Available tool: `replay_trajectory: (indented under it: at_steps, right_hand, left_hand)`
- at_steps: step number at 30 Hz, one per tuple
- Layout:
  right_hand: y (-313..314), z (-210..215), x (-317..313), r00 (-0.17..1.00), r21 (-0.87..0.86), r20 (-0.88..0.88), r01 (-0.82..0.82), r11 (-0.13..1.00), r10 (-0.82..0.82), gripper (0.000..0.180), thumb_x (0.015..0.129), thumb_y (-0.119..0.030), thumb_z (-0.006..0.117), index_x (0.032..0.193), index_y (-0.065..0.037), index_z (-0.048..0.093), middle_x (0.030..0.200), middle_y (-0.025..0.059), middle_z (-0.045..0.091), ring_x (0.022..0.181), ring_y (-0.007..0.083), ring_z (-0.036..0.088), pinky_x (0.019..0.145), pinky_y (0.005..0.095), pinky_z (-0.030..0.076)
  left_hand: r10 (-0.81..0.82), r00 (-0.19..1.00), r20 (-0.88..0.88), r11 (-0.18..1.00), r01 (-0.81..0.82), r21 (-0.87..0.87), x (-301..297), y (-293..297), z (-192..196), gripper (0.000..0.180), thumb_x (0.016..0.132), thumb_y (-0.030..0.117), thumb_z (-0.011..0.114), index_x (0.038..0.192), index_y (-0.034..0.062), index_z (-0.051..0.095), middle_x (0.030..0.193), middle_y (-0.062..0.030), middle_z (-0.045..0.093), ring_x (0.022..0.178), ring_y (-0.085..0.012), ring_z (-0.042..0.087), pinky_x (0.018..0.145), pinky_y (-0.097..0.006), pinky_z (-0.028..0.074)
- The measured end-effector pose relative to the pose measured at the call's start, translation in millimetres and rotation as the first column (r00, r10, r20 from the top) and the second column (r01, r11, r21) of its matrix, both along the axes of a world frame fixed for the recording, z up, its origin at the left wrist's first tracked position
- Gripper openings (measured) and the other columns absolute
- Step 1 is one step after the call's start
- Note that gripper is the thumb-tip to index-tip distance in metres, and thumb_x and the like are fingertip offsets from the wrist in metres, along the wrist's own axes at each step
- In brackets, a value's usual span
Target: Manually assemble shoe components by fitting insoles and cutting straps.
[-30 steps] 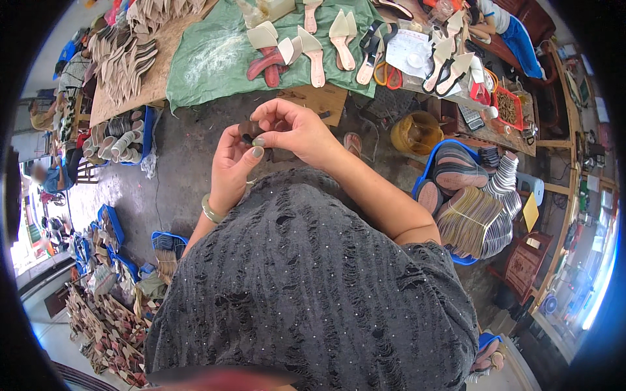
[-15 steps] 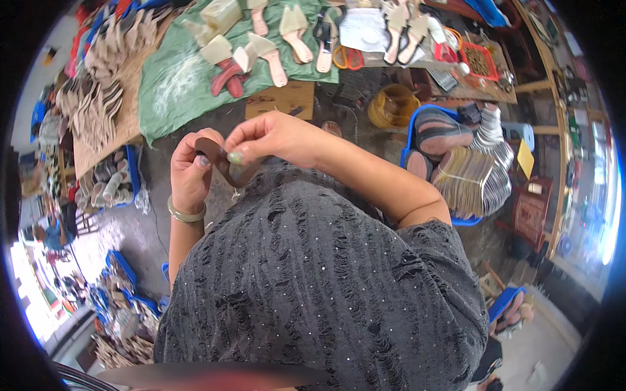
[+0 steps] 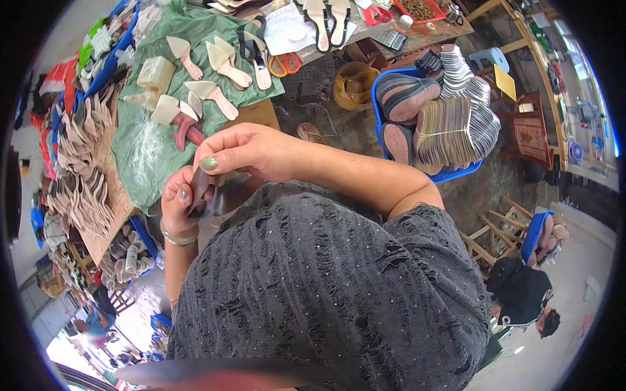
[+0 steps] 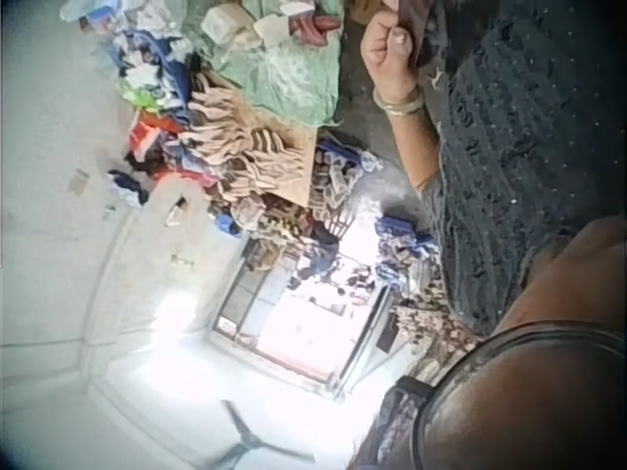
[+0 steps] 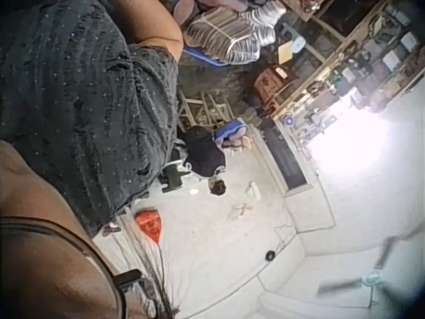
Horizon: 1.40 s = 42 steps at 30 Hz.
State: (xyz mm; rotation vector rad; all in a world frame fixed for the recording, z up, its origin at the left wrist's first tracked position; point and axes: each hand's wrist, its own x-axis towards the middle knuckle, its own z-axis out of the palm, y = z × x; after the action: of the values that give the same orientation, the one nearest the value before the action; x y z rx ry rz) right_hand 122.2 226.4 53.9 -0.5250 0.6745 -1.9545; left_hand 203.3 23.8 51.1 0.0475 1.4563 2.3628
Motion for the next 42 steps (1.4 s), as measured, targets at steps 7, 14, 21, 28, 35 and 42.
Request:
replay_trajectory:
  at_steps: [7, 14, 21, 28, 35, 42]
  right_hand:
    - [25.1, 23.4, -62.8, 0.692, 0.472, -0.637, 0.001, 0.882, 0.34, 0.023, 0.089, -0.027, 0.06, 0.083, -0.004, 0.061, 0.063, -0.0043, 0.055, 0.057, 0.0069, 0.05, 0.052, 0.0236, 0.038]
    - [20.8, 22.9, -76.5, 0.633, 0.243, -0.615, -0.415, 0.877, 0.47, 0.041, 0.091, -0.036, 0.055, 0.084, 0.003, 0.065, 0.077, 0.0108, 0.068, 0.073, 0.0177, 0.065, 0.068, 0.0295, 0.051]
    - [48.2, 56.1, -91.3, 0.855, -0.013, -0.473, -0.247, 0.969, 0.212, 0.038, 0.093, -0.027, 0.051, 0.106, 0.007, 0.06, 0.08, 0.0153, 0.067, 0.051, 0.0174, 0.062, 0.048, 0.0263, 0.049]
    - [71.1, 57.3, -102.7, 0.51, 0.791, -0.481, -0.099, 0.604, 0.713, 0.029, 0.091, -0.014, 0.053, 0.076, 0.009, 0.061, 0.067, 0.0166, 0.065, 0.048, 0.0172, 0.061, 0.043, 0.0262, 0.046]
    - [25.7, 55.3, -59.2, 0.915, -0.633, 0.179, 0.388, 0.67, -0.362, 0.047, 0.094, -0.023, 0.046, 0.128, 0.009, 0.041, 0.087, 0.0278, 0.064, 0.062, 0.0428, 0.064, 0.055, 0.0424, 0.055]
    - [131.3, 60.2, -115.3, 0.827, 0.265, -0.562, 0.197, 0.944, -0.015, 0.035, 0.094, -0.019, 0.041, 0.116, 0.005, 0.054, 0.066, 0.0159, 0.064, 0.036, 0.0114, 0.052, 0.034, 0.023, 0.041]
  left_hand:
    - [-0.434, 0.861, -0.263, 0.745, 0.179, -0.643, -50.6, -19.0, 46.4, 0.036, 0.081, 0.028, 0.064, 0.052, 0.0091, 0.055, 0.064, -0.0036, 0.056, 0.059, -0.0161, 0.046, 0.057, -0.027, 0.033]
    - [-0.038, 0.902, -0.43, 0.647, 0.35, 0.678, -60.6, 9.7, 21.6, 0.016, 0.088, 0.022, 0.056, 0.08, 0.0112, 0.064, 0.06, -0.0001, 0.058, 0.045, -0.0191, 0.057, 0.048, -0.028, 0.043]
    - [-0.526, 0.842, 0.12, 0.84, 0.537, -0.081, -66.4, -28.5, 39.5, 0.029, 0.088, 0.023, 0.06, 0.095, -0.0046, 0.06, 0.065, -0.0073, 0.061, 0.051, -0.0135, 0.06, 0.045, -0.026, 0.048]
    - [-0.521, 0.744, 0.419, 0.338, 0.631, -0.699, -77.2, -49.1, 65.2, 0.022, 0.086, 0.017, 0.062, 0.076, -0.0028, 0.059, 0.067, -0.0098, 0.065, 0.059, -0.0142, 0.063, 0.057, -0.026, 0.051]
    - [-0.405, 0.459, -0.791, 0.474, 0.845, 0.247, -120.2, -9.7, 54.9, 0.052, 0.096, 0.024, 0.047, 0.141, 0.036, 0.023, 0.088, -0.0112, 0.068, 0.081, -0.0222, 0.067, 0.085, -0.048, 0.048]
    - [-0.458, 0.881, 0.116, 0.888, 0.449, 0.096, -43.9, -95.1, 37.3, 0.032, 0.088, 0.011, 0.054, 0.117, -0.0027, 0.053, 0.062, -0.0169, 0.061, 0.035, -0.0156, 0.051, 0.038, -0.027, 0.044]
